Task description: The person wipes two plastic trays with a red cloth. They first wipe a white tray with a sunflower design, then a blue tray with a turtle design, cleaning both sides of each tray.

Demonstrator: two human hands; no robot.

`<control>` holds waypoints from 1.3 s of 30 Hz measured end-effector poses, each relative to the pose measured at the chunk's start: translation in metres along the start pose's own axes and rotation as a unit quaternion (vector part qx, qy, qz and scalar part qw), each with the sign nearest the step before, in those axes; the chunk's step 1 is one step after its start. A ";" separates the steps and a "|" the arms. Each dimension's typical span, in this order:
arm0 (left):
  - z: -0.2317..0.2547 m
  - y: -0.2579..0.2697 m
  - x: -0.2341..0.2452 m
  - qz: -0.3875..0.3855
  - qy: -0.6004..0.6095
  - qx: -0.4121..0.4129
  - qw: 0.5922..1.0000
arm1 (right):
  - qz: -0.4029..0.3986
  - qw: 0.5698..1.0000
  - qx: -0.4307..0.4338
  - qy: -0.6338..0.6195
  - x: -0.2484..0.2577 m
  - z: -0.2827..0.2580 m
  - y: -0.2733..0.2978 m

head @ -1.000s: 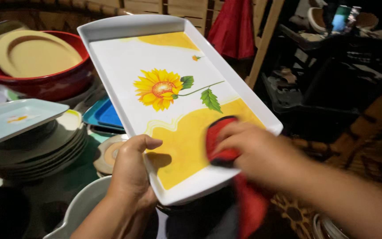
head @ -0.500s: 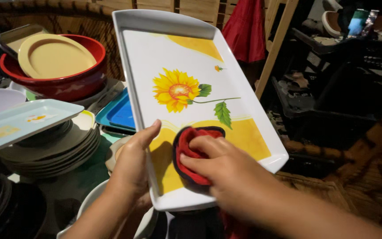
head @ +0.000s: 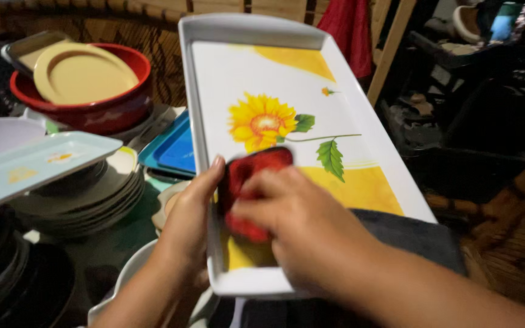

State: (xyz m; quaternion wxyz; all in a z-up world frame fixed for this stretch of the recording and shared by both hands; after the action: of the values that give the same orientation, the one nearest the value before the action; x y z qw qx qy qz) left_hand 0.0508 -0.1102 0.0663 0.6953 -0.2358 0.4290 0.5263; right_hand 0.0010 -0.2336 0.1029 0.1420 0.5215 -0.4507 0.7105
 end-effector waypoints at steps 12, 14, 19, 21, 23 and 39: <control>0.032 0.002 -0.019 0.013 -0.087 -0.041 0.995 | 0.093 0.988 -0.112 0.042 0.053 0.047 -0.015; 0.026 -0.001 -0.018 0.012 -0.077 -0.040 0.996 | 0.074 0.994 -0.060 -0.046 0.035 0.021 -0.016; 0.013 -0.014 0.001 0.074 -0.040 -0.040 0.996 | 0.005 0.998 -0.014 -0.062 0.002 -0.022 0.002; 0.013 -0.019 0.007 0.112 -0.049 -0.053 0.991 | 0.006 0.998 0.000 -0.060 0.007 -0.025 0.008; 0.014 -0.025 -0.001 0.080 -0.026 -0.082 0.993 | 0.018 0.999 0.005 -0.034 0.019 -0.020 0.008; 0.037 -0.008 -0.004 0.057 -0.074 -0.030 0.995 | -0.212 0.884 -0.210 0.359 0.029 0.133 0.046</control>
State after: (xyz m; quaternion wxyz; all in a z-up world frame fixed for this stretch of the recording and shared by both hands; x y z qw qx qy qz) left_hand 0.0705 -0.0859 0.0878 0.6864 -0.1920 0.3726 0.5943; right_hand 0.0396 -0.3720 0.1123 0.5473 0.2717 -0.3864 0.6909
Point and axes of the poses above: each hand's wrist, its own y-axis away from the middle knuckle, its own x-axis out of the back of the hand, z = x × y, the point moved 7 cm from there along -y, towards the middle knuckle, and after that the axes turned 15 degrees about y, right-handed, at the moved point
